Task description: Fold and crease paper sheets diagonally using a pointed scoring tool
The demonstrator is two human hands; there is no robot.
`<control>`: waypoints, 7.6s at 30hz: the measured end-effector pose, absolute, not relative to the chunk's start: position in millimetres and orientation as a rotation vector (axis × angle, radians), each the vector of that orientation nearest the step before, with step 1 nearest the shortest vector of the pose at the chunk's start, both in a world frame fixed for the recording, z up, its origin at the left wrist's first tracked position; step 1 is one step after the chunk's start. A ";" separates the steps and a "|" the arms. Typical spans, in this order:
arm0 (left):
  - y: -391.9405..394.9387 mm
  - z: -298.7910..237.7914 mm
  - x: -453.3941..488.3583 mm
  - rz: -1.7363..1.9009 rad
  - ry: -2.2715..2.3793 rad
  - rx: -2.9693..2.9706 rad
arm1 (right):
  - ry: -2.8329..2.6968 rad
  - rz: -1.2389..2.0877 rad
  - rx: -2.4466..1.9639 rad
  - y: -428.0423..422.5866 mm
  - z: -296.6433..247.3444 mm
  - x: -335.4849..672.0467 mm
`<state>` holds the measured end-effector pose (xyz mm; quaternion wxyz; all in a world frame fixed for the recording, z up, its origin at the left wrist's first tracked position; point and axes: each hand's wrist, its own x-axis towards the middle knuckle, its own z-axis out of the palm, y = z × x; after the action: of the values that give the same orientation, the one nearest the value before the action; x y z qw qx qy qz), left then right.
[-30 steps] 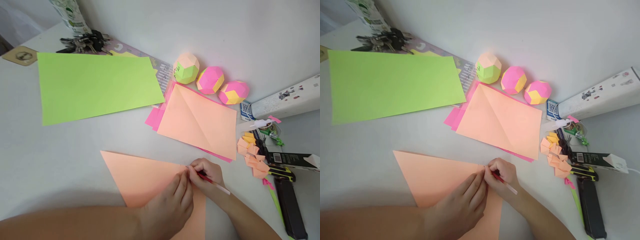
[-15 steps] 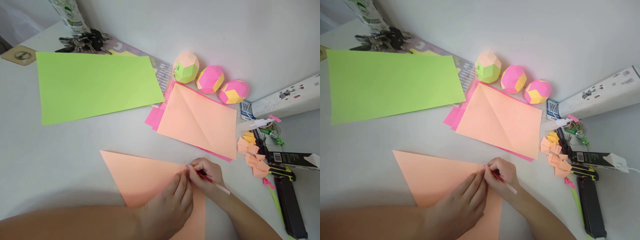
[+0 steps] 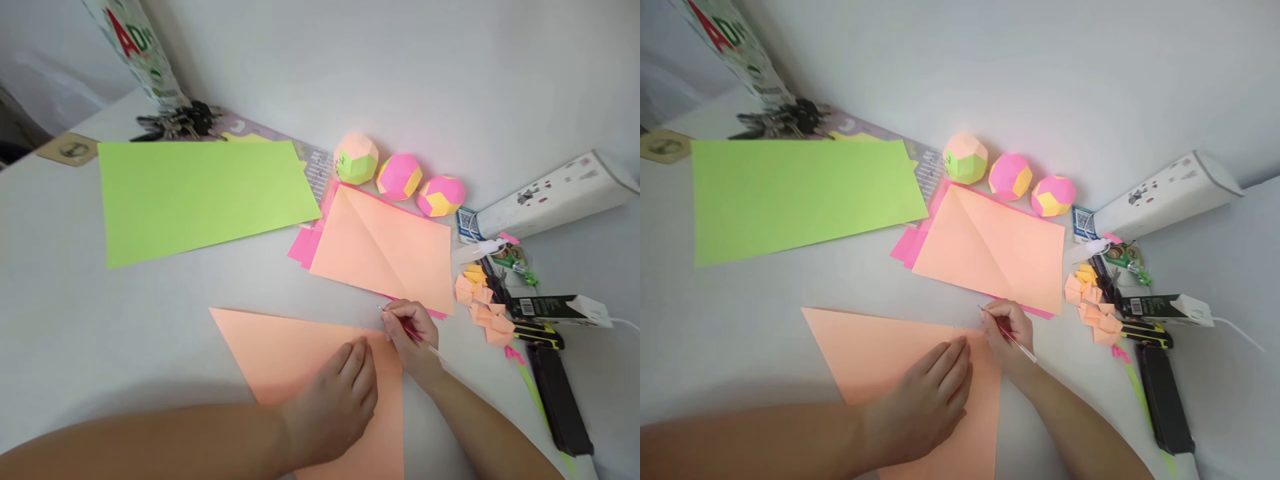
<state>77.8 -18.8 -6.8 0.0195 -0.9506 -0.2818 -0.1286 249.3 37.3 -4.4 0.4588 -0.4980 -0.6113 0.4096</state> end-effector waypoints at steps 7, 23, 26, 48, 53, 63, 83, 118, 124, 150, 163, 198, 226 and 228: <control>-12.1 -2.1 76.0 -0.403 -0.844 -2.934 | -1.652 0.690 -1.259 43.9 -5.2 260.0; 13.9 -5.7 70.9 -0.994 -1.249 -2.823 | -2.487 0.223 -1.029 -37.5 6.3 285.7; 18.2 -5.7 69.7 -1.022 -1.317 -2.826 | -2.495 0.247 -0.969 -59.8 12.0 290.2; -12.8 -9.7 19.8 -0.218 -1.271 -2.913 | -2.528 0.135 -0.601 -27.9 4.0 286.5; -13.7 1.5 36.0 -0.253 -1.286 -2.941 | -2.532 0.189 -0.734 -51.3 6.3 283.3; -15.6 -5.9 44.4 -0.584 -0.925 -3.210 | -2.506 0.547 -0.792 -55.3 12.9 292.7; -19.2 -0.5 46.7 -0.516 -0.788 -3.310 | -2.454 0.618 -0.746 -41.2 11.8 303.1; -26.5 -8.4 50.1 -0.688 -0.834 -3.278 | -2.737 0.012 -0.954 -60.2 16.8 298.6; -27.8 -6.4 50.7 -0.658 -0.729 -3.307 | -2.717 -0.005 -0.983 -61.3 15.9 296.2; -29.2 -7.1 52.1 -0.703 -0.867 -3.310 | -2.748 0.025 -0.936 -61.0 28.2 307.4; -29.4 -6.8 52.0 -0.706 -0.871 -3.328 | -2.751 0.059 -0.957 -60.0 27.6 307.1; -30.7 -9.9 54.6 -0.709 -0.876 -3.269 | -2.812 0.087 -0.957 -57.6 26.7 308.6; -28.9 -8.1 54.9 -0.561 -0.809 -3.281 | -2.738 0.150 -0.953 -57.2 29.0 309.2; -28.8 -8.1 54.9 -0.555 -0.808 -3.283 | -2.727 0.165 -0.952 -56.2 29.8 309.4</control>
<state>54.9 -28.8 -8.1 -0.1418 -0.9485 -0.2335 -0.1604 309.4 -56.2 29.8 0.1240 -0.3265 -0.9353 0.0567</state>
